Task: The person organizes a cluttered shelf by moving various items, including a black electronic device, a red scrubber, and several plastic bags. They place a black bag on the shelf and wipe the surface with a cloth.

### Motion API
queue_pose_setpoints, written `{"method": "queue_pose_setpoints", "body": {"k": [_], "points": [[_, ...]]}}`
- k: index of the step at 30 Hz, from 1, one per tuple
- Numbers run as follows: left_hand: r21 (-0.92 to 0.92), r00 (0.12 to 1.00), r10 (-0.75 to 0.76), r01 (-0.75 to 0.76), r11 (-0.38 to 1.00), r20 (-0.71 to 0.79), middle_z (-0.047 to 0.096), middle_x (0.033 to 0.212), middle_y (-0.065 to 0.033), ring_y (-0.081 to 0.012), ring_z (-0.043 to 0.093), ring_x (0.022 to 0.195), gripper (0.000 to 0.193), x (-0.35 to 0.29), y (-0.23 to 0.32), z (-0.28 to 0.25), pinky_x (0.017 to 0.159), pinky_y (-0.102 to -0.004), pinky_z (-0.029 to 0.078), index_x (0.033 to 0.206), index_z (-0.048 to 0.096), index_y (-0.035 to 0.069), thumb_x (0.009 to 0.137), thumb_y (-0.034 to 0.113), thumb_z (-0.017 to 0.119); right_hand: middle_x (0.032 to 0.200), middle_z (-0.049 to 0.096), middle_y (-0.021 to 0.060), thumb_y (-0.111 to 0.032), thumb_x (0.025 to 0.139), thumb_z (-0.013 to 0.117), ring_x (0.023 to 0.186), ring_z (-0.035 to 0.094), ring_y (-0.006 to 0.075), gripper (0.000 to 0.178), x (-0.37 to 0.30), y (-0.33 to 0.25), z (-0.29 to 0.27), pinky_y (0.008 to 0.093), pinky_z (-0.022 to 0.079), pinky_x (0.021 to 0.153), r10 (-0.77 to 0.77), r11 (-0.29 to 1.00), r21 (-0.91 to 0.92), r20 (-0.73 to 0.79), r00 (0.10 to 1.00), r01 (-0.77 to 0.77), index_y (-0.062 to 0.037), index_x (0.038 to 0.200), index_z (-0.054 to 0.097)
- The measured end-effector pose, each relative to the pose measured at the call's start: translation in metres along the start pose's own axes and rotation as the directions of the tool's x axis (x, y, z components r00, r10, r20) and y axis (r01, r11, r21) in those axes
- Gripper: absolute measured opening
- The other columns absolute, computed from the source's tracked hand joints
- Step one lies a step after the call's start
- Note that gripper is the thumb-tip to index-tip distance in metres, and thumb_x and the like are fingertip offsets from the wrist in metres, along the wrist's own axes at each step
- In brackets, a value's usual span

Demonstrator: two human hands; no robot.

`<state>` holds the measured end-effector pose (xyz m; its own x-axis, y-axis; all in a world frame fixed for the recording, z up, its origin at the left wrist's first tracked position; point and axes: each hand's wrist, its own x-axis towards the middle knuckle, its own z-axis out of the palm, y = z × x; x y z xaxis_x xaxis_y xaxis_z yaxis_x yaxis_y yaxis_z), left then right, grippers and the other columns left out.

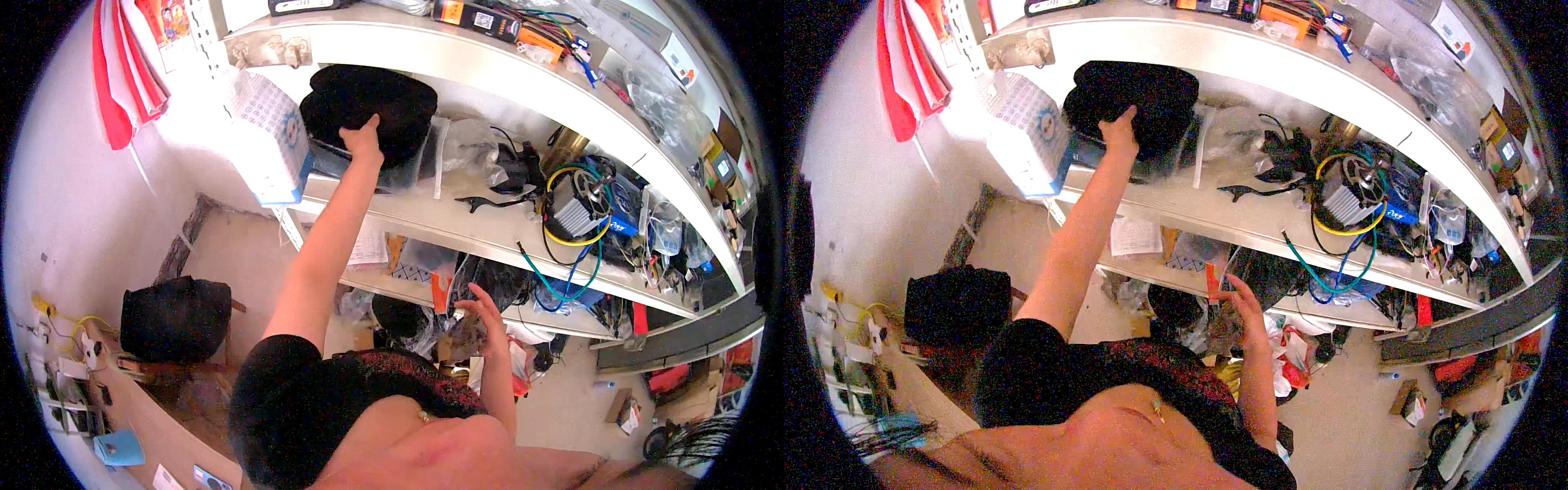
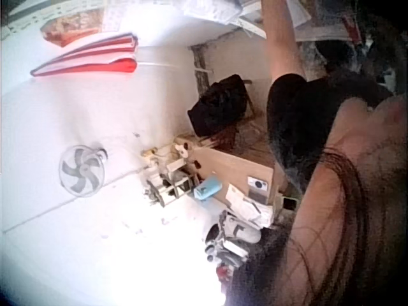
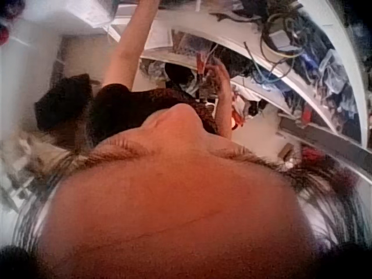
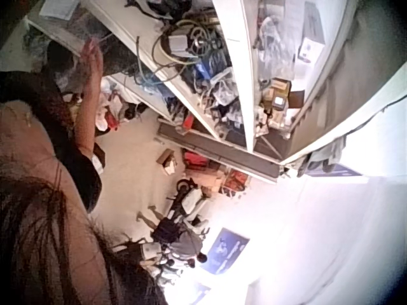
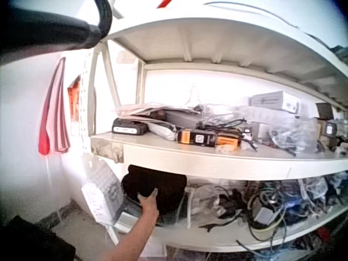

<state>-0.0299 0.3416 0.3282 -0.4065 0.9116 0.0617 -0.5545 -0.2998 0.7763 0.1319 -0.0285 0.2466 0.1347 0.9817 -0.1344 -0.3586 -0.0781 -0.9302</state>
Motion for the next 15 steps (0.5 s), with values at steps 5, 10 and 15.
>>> {"method": "queue_pose_setpoints", "body": {"k": [5, 10, 15], "points": [[0.551, 0.488, 0.817, -0.791, 0.267, 0.305, 0.019, 0.132, -0.0274, -0.0430, 0.019, 0.119, 0.065, -0.056, 0.082, 0.014, 0.099, -0.0489, 0.013, 0.129, 0.020, -0.006, 0.082, 0.025, 0.053, 0.095, 0.060, 0.0056, -0.029, 0.081, 0.053, 0.081, 0.051, 0.0114, 0.046, -0.016, -0.002, -0.006, 0.0237, 0.040, 0.074, 0.031, 0.999, 0.046, -0.112, 0.993, -0.026, -0.0083, 0.121, 0.044], [0.377, 0.285, -0.495, -0.922, 0.094, 0.821, 0.022, 0.135, -0.0223, -0.0345, 0.024, 0.124, 0.065, -0.061, 0.068, 0.028, 0.100, -0.0430, 0.022, 0.129, 0.030, 0.003, 0.078, 0.033, 0.056, 0.094, 0.060, 0.0053, -0.031, 0.082, 0.052, 0.081, 0.052, 0.0126, 0.043, -0.013, 0.012, -0.012, 0.0248, 0.039, 0.076, -0.010, 0.985, -0.171, -0.156, 0.988, -0.018, -0.0080, 0.117, 0.047], [-0.233, -0.331, -0.066, -0.778, 0.583, 0.941, 0.030, 0.132, -0.0195, -0.0325, 0.029, 0.122, 0.072, -0.122, 0.058, 0.021, 0.100, -0.0416, 0.024, 0.127, 0.035, 0.008, 0.068, 0.036, 0.065, 0.093, 0.060, 0.0069, -0.029, 0.082, 0.053, 0.080, 0.052, 0.0114, 0.040, -0.009, 0.020, -0.016, 0.0245, 0.042, 0.071, 0.070, 0.997, 0.032, -0.122, 0.990, -0.066, -0.0067, 0.115, 0.048]]}}
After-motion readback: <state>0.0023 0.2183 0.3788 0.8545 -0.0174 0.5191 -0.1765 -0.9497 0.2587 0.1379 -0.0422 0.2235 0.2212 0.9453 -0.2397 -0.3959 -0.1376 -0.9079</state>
